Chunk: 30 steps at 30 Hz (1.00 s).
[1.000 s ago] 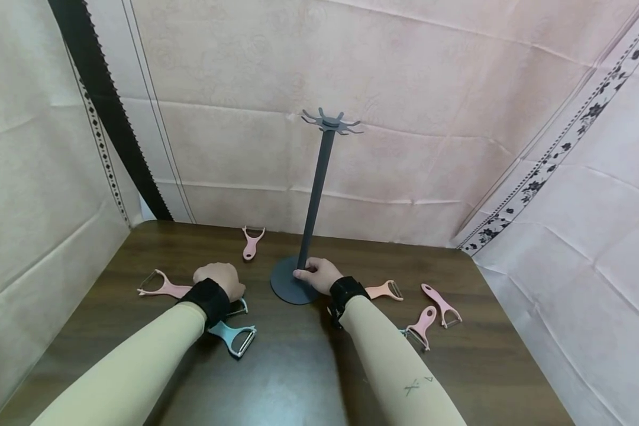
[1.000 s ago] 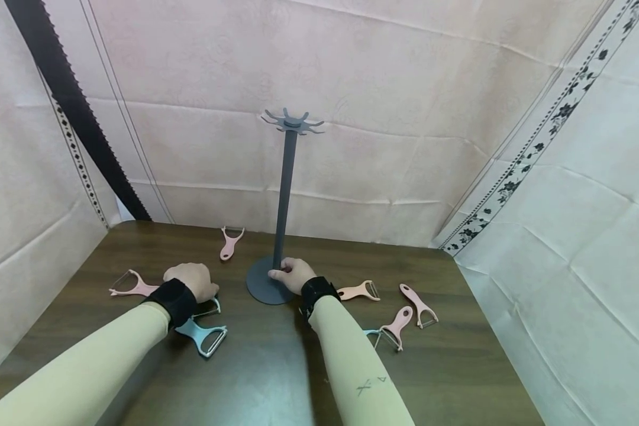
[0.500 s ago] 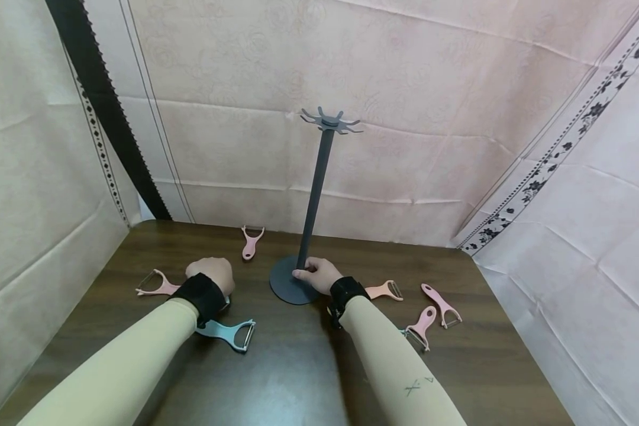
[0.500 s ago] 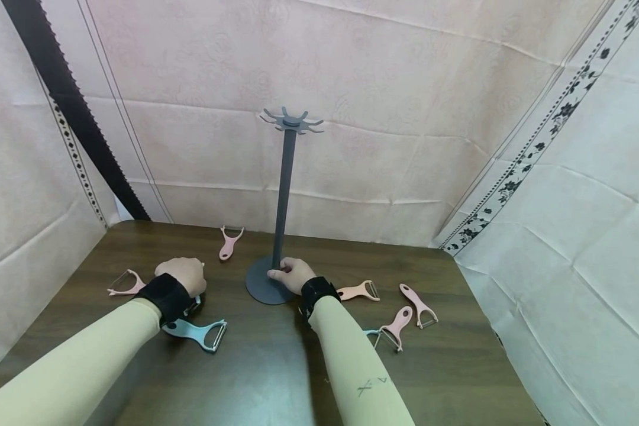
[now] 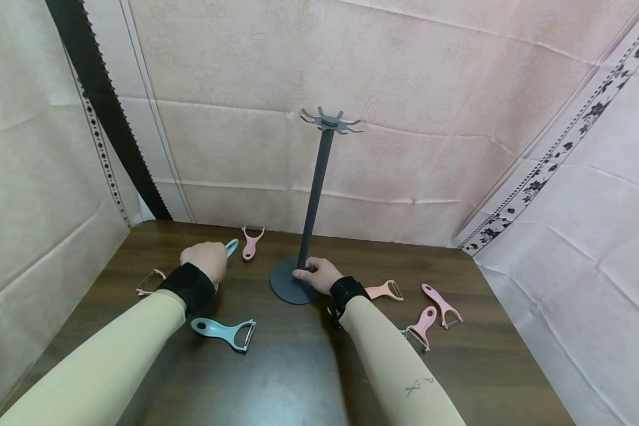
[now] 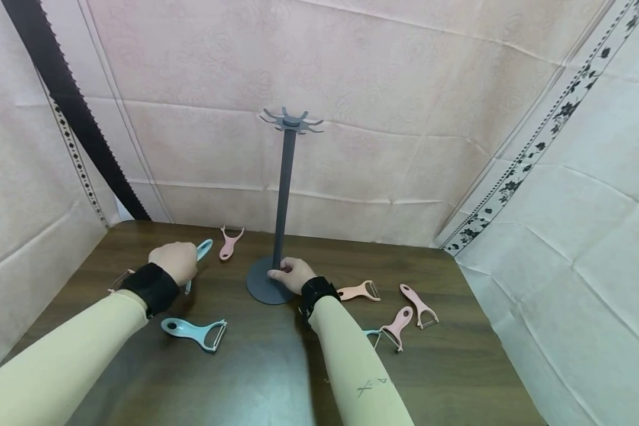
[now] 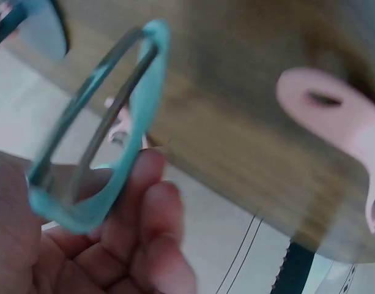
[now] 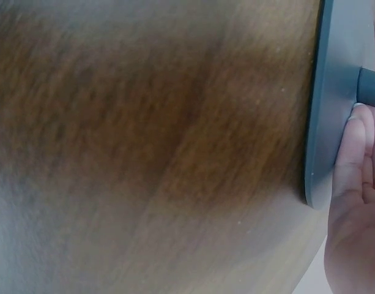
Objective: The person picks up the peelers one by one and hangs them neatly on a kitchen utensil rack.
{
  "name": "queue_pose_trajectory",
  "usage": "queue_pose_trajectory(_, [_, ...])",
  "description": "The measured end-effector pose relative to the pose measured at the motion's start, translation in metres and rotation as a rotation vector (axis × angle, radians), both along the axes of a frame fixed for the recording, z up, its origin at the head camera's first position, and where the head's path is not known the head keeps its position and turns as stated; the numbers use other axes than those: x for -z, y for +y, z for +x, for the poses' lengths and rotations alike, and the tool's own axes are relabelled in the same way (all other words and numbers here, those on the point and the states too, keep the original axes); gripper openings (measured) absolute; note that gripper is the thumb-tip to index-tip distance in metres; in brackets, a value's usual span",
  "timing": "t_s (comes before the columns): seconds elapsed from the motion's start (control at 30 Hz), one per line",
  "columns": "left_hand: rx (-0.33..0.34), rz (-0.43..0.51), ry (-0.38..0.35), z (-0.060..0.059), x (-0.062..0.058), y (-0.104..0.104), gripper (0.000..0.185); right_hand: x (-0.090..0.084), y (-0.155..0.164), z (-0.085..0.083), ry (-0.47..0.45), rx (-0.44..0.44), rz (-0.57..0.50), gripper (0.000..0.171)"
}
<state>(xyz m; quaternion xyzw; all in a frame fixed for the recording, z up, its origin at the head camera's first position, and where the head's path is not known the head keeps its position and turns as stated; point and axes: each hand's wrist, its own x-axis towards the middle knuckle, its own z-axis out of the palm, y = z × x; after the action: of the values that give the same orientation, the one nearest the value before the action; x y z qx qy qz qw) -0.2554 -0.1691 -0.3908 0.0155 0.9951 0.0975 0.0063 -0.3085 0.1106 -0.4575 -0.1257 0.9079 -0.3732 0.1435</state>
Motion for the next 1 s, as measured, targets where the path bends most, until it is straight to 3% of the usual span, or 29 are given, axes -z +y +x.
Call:
queue_pose_trajectory(0.13, [0.037, 0.085, 0.149, 0.000, -0.017, -0.008, 0.024, -0.001, -0.001, 0.002, 0.008, -0.002, 0.005, 0.028])
queue_pose_trajectory(0.4, [0.052, 0.400, 0.371, 0.001, -0.061, -0.005, 0.024, -0.003, -0.002, 0.005, -0.002, -0.012, 0.005, 0.027])
queue_pose_trajectory(0.63, [0.182, 0.659, 0.442, 0.005, -0.106, 0.029, 0.027, -0.005, -0.002, 0.006, -0.015, -0.011, -0.008, 0.026])
queue_pose_trajectory(0.83, [0.307, 0.776, 0.441, 0.007, -0.135, 0.055, 0.029, -0.004, -0.001, 0.003, -0.025, -0.020, -0.003, 0.028])
queue_pose_trajectory(1.0, [0.356, 0.823, 0.426, 0.006, -0.155, 0.067, 0.026, -0.002, -0.001, 0.000, -0.040, -0.008, 0.001, 0.028])
